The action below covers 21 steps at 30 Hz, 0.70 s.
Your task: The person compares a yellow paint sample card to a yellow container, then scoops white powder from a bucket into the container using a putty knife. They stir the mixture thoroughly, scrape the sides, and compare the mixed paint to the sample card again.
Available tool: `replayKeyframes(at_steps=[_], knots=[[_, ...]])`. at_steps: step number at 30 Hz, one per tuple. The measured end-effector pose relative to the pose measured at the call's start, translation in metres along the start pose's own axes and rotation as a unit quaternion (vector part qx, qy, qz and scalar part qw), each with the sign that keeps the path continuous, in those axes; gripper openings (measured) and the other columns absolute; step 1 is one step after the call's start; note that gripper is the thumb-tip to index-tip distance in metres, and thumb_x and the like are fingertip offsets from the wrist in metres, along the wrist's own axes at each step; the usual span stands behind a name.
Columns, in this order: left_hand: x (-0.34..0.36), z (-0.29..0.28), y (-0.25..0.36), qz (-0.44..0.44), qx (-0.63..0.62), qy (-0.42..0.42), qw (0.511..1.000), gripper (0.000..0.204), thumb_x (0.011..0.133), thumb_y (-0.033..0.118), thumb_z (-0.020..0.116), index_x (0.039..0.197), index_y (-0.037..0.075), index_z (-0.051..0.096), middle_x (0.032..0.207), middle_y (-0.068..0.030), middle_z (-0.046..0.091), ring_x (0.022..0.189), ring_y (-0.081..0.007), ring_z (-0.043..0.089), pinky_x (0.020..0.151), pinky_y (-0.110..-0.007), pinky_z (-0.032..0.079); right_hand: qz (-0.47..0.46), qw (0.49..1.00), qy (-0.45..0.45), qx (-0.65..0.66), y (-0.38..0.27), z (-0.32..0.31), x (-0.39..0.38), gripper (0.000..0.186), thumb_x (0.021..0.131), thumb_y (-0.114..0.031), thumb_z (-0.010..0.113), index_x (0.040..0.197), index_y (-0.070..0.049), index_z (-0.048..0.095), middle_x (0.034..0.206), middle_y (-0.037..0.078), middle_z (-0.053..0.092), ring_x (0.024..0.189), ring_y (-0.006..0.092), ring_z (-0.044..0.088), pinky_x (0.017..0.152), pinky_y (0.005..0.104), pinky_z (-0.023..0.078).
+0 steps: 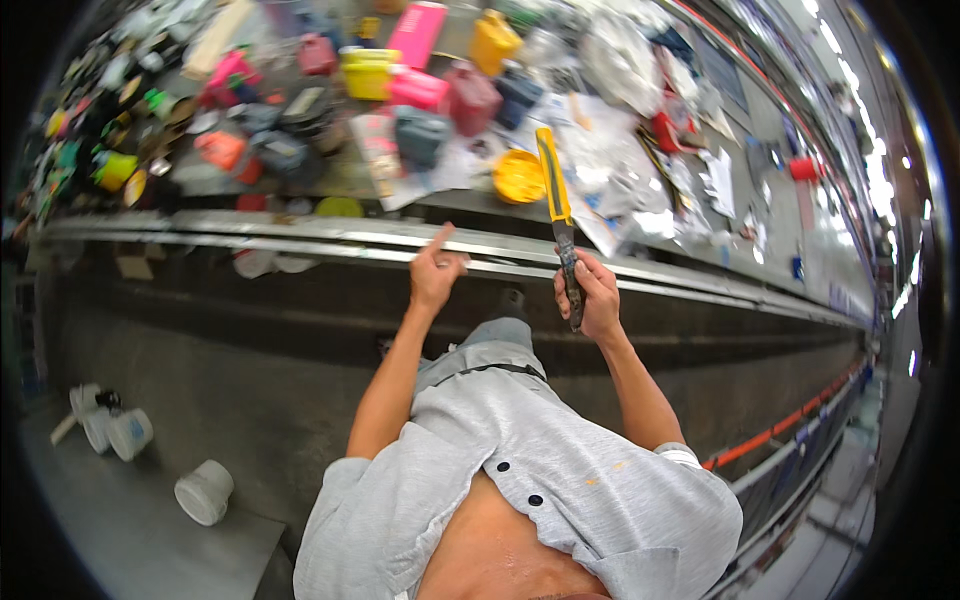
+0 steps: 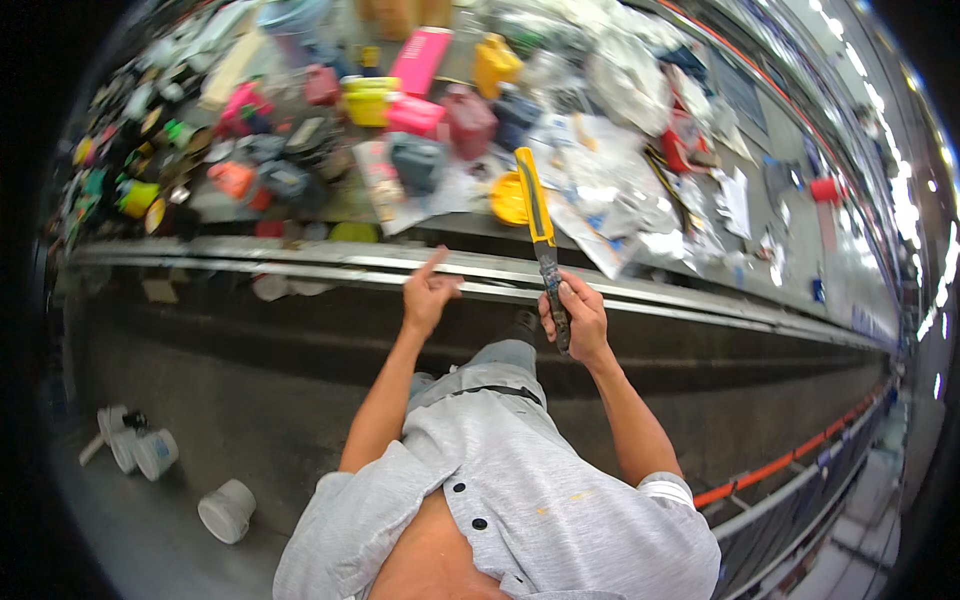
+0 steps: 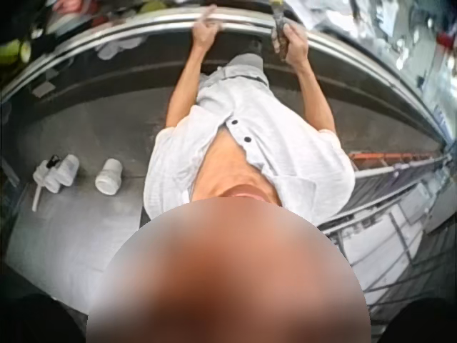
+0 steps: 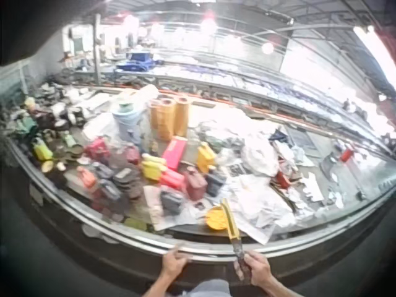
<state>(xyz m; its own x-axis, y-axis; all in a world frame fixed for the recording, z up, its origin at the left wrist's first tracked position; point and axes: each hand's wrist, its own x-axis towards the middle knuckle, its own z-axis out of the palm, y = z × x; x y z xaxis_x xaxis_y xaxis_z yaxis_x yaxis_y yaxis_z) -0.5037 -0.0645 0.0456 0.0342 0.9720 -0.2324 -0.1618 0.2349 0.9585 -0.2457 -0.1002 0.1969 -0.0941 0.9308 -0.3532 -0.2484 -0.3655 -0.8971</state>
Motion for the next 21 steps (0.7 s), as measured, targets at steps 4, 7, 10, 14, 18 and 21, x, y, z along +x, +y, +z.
replayKeyframes(at_steps=[4, 7, 10, 14, 18, 21], knots=[[-0.096, -0.121, -0.009, -0.037, -0.106, 0.038, 0.993, 0.051, 0.079, -0.006, 0.066, 0.129, -0.006, 0.056, 0.118, -0.0189, 0.067, 0.083, -0.0190, 0.071, 0.072, -0.029, 0.059, 0.028, 0.996, -0.071, -0.044, 0.040, 0.136, 0.004, 0.037, 0.100, -0.027, 0.051, 0.127, -0.002, 0.053, 0.078, 0.007, 0.062, 0.053, 0.0117, 0.055, 0.046, 0.0247, 0.045], [-0.098, -0.195, 0.005, 0.002, -0.025, 0.056, 0.998, 0.049, 0.082, -0.003, 0.065, 0.130, -0.007, 0.055, 0.121, -0.0188, 0.066, 0.086, -0.0169, 0.070, 0.071, -0.028, 0.057, -0.038, 0.982, -0.158, -0.095, 0.067, 0.220, 0.029, 0.035, 0.099, -0.023, 0.055, 0.121, 0.004, 0.058, 0.080, 0.007, 0.062, 0.057, 0.0107, 0.056, 0.050, 0.0237, 0.045], [-0.111, -0.273, 0.019, 0.004, -0.039, 0.141, 0.989, 0.048, 0.084, -0.001, 0.066, 0.130, -0.006, 0.055, 0.121, -0.0174, 0.066, 0.086, -0.0156, 0.069, 0.073, -0.026, 0.056, 0.017, 0.962, -0.236, -0.138, 0.109, 0.311, 0.050, 0.033, 0.098, -0.020, 0.056, 0.119, 0.004, 0.060, 0.080, 0.007, 0.062, 0.057, 0.0105, 0.056, 0.052, 0.0235, 0.046], [-0.127, -0.380, 0.039, 0.017, -0.106, 0.265, 0.958, 0.046, 0.085, 0.001, 0.067, 0.130, -0.005, 0.056, 0.117, -0.0158, 0.067, 0.093, -0.0158, 0.068, 0.076, -0.026, 0.056, 0.048, 0.914, -0.366, -0.167, 0.133, 0.445, 0.086, 0.027, 0.097, -0.012, 0.055, 0.116, 0.006, 0.062, 0.078, 0.005, 0.060, 0.058, 0.0099, 0.053, 0.051, 0.0244, 0.043], [-0.153, -0.501, 0.046, 0.038, -0.120, 0.377, 0.917, 0.046, 0.086, 0.004, 0.068, 0.130, -0.004, 0.057, 0.115, -0.0160, 0.068, 0.095, -0.0183, 0.068, 0.078, -0.029, 0.057, 0.063, 0.865, -0.459, -0.194, 0.187, 0.582, 0.141, 0.027, 0.097, -0.014, 0.055, 0.113, 0.005, 0.063, 0.073, 0.003, 0.059, 0.056, 0.0090, 0.052, 0.050, 0.0251, 0.042], [-0.185, -0.581, 0.068, 0.037, -0.136, 0.493, 0.858, 0.044, 0.087, 0.005, 0.068, 0.129, -0.004, 0.057, 0.112, -0.0163, 0.068, 0.093, -0.0203, 0.069, 0.078, -0.030, 0.058, 0.082, 0.844, -0.499, -0.177, 0.226, 0.697, 0.171, 0.024, 0.097, -0.016, 0.056, 0.106, 0.004, 0.065, 0.070, 0.002, 0.058, 0.056, 0.0074, 0.052, 0.050, 0.0248, 0.043]])
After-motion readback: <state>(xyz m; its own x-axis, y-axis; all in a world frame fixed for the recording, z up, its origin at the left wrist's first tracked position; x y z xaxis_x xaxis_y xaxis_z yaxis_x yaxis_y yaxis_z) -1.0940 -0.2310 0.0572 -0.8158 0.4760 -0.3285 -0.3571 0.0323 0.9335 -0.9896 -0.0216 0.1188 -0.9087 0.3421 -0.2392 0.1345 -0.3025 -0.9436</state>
